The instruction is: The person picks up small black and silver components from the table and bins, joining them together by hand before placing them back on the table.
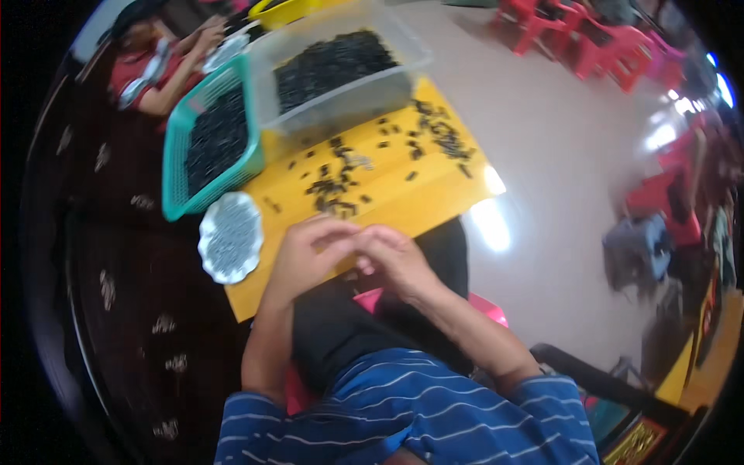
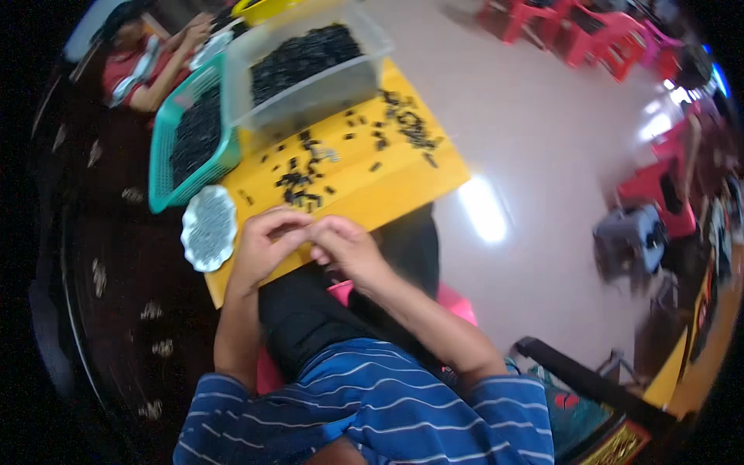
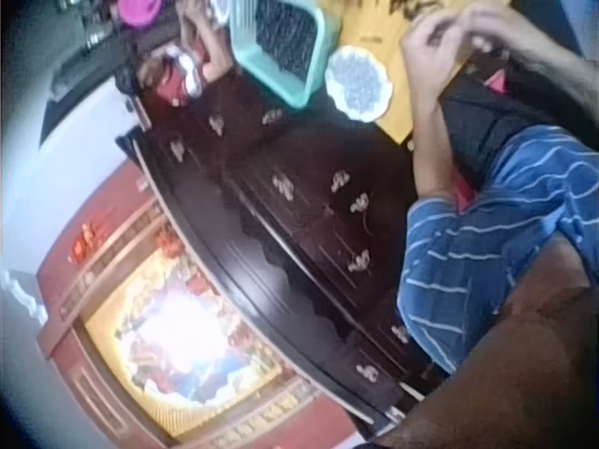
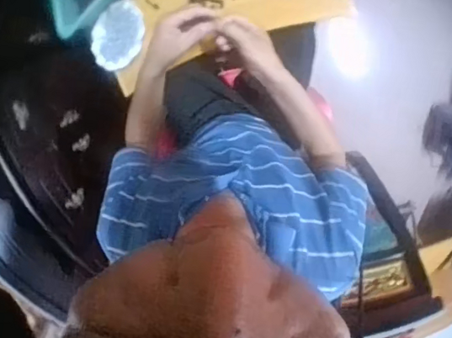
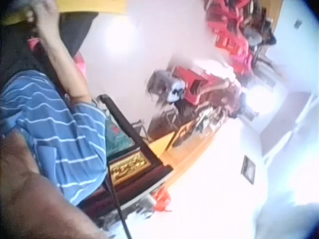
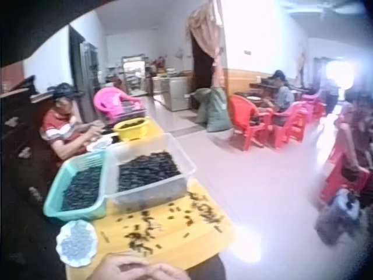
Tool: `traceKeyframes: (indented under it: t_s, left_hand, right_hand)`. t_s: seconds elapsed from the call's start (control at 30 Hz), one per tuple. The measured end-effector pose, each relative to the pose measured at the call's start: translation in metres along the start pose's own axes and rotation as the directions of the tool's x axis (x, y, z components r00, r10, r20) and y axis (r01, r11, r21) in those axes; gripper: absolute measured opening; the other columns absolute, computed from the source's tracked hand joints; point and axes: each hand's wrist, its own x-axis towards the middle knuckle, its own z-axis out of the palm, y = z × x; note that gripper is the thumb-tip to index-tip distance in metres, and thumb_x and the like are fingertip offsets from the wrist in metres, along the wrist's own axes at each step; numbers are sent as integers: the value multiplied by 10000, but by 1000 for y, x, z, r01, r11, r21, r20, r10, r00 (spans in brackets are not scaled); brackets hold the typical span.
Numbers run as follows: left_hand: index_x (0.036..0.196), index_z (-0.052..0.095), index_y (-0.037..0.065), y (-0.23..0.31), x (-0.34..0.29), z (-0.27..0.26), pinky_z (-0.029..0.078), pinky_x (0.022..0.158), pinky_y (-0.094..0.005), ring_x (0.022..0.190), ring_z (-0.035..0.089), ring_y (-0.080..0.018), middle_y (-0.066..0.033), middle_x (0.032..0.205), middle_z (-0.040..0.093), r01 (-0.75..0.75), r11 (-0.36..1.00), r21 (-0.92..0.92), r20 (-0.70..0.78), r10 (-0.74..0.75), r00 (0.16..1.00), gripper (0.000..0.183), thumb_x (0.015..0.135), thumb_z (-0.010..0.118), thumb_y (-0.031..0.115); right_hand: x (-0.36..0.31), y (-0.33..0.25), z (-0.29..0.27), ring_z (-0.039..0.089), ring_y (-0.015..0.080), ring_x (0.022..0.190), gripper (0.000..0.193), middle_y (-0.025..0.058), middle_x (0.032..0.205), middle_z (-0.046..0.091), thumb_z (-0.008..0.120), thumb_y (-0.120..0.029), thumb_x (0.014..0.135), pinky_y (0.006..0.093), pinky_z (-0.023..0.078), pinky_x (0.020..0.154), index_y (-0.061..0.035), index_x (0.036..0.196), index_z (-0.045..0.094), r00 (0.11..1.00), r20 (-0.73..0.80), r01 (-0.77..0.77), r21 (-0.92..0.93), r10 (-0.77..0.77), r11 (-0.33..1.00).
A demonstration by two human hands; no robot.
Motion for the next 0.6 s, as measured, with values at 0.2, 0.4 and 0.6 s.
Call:
traceKeyframes:
  t_s: [0.2, 0.4, 0.6]
  left_hand:
    - [945, 707, -38, -16, -10, -4, 508, 774, -260, 844, 638, -125, -53, 900, 681, 110, 991, -70, -67, -115, 991, 84, 893, 654, 1]
    - [941, 626, -9, -17, -7, 3, 462, 707, -228, 773, 571, -87, -13, 842, 605, 75, 989, -124, -123, -90, 988, 32, 929, 595, -5]
    - [953, 586, -3, -7, -16, 9, 438, 724, -228, 779, 526, -89, -15, 890, 550, 11, 1000, 4, -153, -10, 988, 13, 954, 577, -12]
  right_hand:
    - [4, 6, 4, 616, 81, 708, 227, 13, 807, 655, 627, -277, 1010, 230, 508, 641, -56, 985, 674, 995, 88, 48, -74, -42, 996]
    - [10, 18, 0, 572, 65, 717, 187, 7, 866, 640, 637, -256, 1018, 206, 464, 645, -70, 1035, 629, 990, 127, 53, 93, -65, 994]
    - [9, 13, 0, 558, 46, 698, 165, -9, 875, 645, 649, -258, 1015, 185, 466, 640, -98, 1035, 615, 992, 113, 44, 132, -59, 990]
